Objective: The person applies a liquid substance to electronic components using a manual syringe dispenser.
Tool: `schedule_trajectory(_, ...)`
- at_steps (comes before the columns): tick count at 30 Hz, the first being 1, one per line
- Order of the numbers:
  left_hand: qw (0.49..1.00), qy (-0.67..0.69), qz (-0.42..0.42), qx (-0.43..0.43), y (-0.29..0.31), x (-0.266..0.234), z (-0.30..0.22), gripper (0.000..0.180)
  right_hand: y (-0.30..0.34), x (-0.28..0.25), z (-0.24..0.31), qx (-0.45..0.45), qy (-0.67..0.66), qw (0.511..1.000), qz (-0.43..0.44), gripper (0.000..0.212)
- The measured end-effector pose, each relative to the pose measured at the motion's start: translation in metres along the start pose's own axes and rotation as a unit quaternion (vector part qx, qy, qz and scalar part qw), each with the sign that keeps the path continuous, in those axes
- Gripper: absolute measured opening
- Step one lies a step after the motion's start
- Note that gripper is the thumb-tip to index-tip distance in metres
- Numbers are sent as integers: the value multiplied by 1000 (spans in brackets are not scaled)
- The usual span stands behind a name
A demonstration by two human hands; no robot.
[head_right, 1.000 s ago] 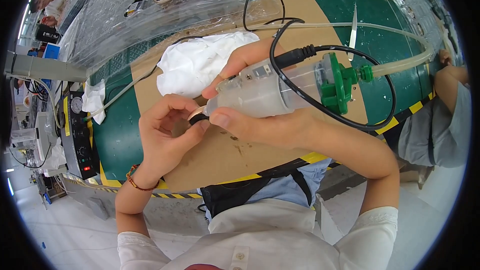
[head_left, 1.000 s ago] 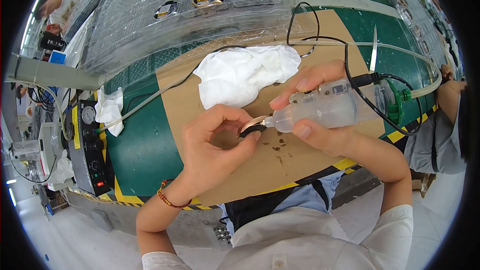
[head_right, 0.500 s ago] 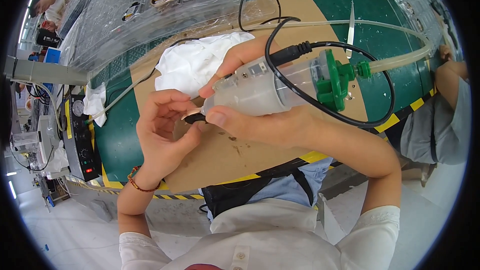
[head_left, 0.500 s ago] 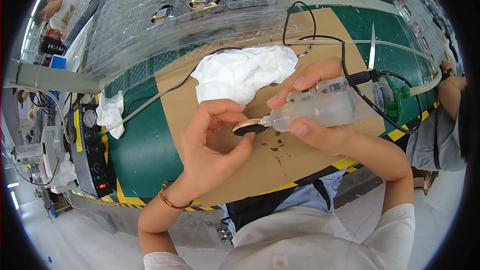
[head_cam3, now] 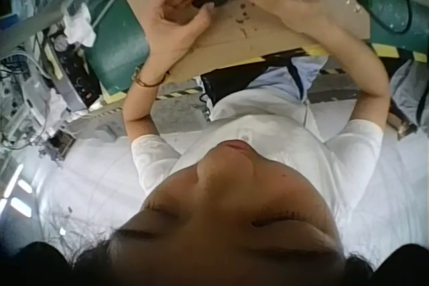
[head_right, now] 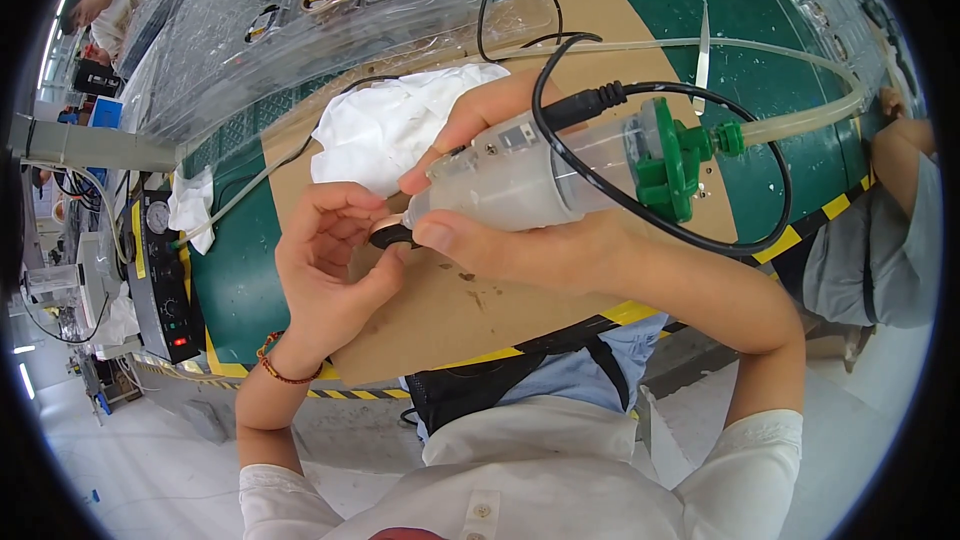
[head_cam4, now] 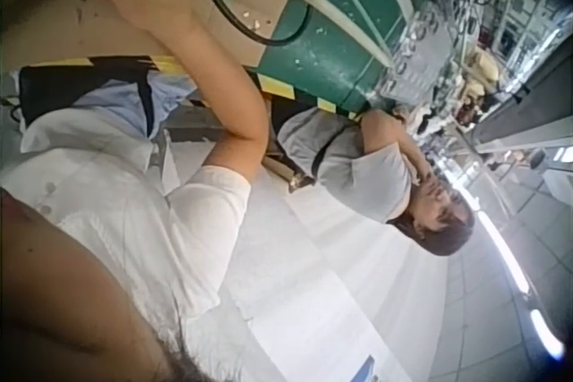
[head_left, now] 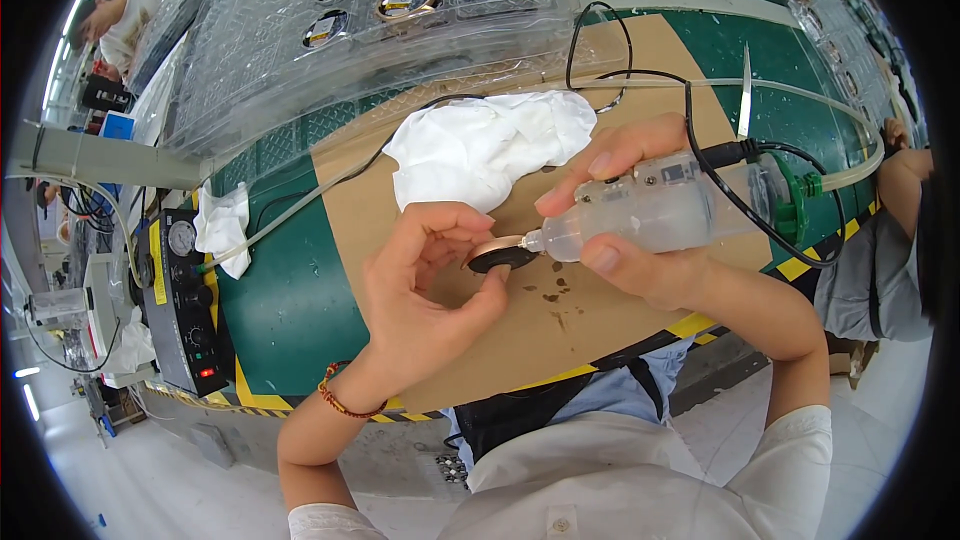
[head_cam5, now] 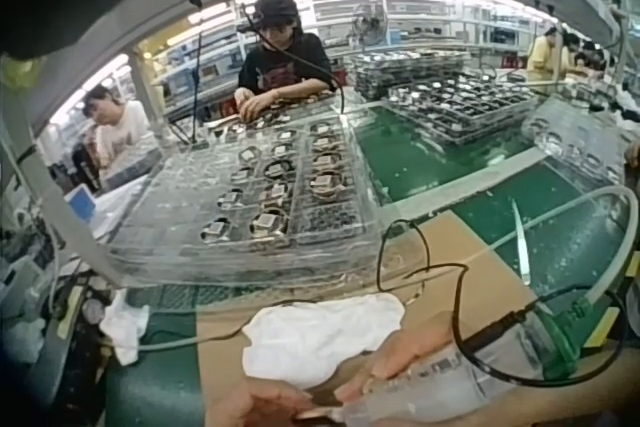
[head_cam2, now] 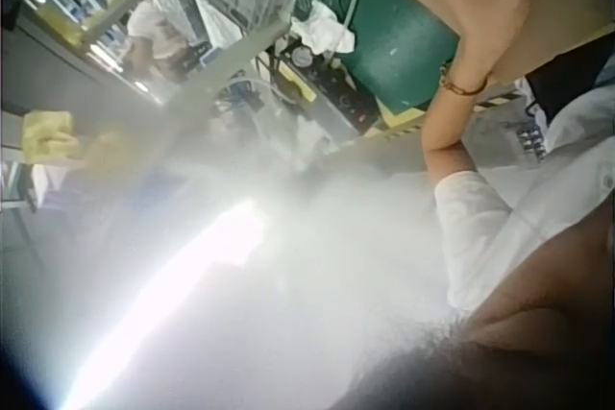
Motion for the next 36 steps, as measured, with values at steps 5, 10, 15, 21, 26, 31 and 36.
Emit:
schedule_trajectory(5, 1000, -1, -1, -7, -1, 0, -3, 36, -1, -1, 1, 2, 2, 1000, 3, 41)
schedule_trajectory(10, 1000, 1, 0, -16, -1, -1, -2, 36, -2, -2, 0, -11, 12, 1000, 6, 41)
schedule_trajectory(15, 1000, 1, 4, -15, 0, -1, -1, 37, -2, -3, 1, -2, 22, 1000, 9, 41)
schedule_trajectory(21, 1000, -18, 21, 3, -1, -1, 1, 32, -1, -3, 1, -9, 34, 999, 12, 41)
schedule_trajectory(26, 999, -36, 11, 22, -3, -1, 0, 29, -1, -4, 0, -14, 41, 999, 13, 41)
schedule_trajectory(31, 996, -73, 4, 44, -3, 0, 0, 31, -1, -1, 0, 0, 6, 1000, 5, 41)
schedule_trajectory(36, 996, -72, -17, 40, -2, -2, -2, 33, 0, 2, -2, -18, 16, 1000, 18, 42)
Point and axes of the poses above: each hand's wrist, its own y-axis away from the middle knuckle, its own x-axis out of the palm, z = x × y, the point moved 3 cm from there along -y, towards the middle knuckle, and after that the axes turned 7 degrees about z, right-handed, at the moved point
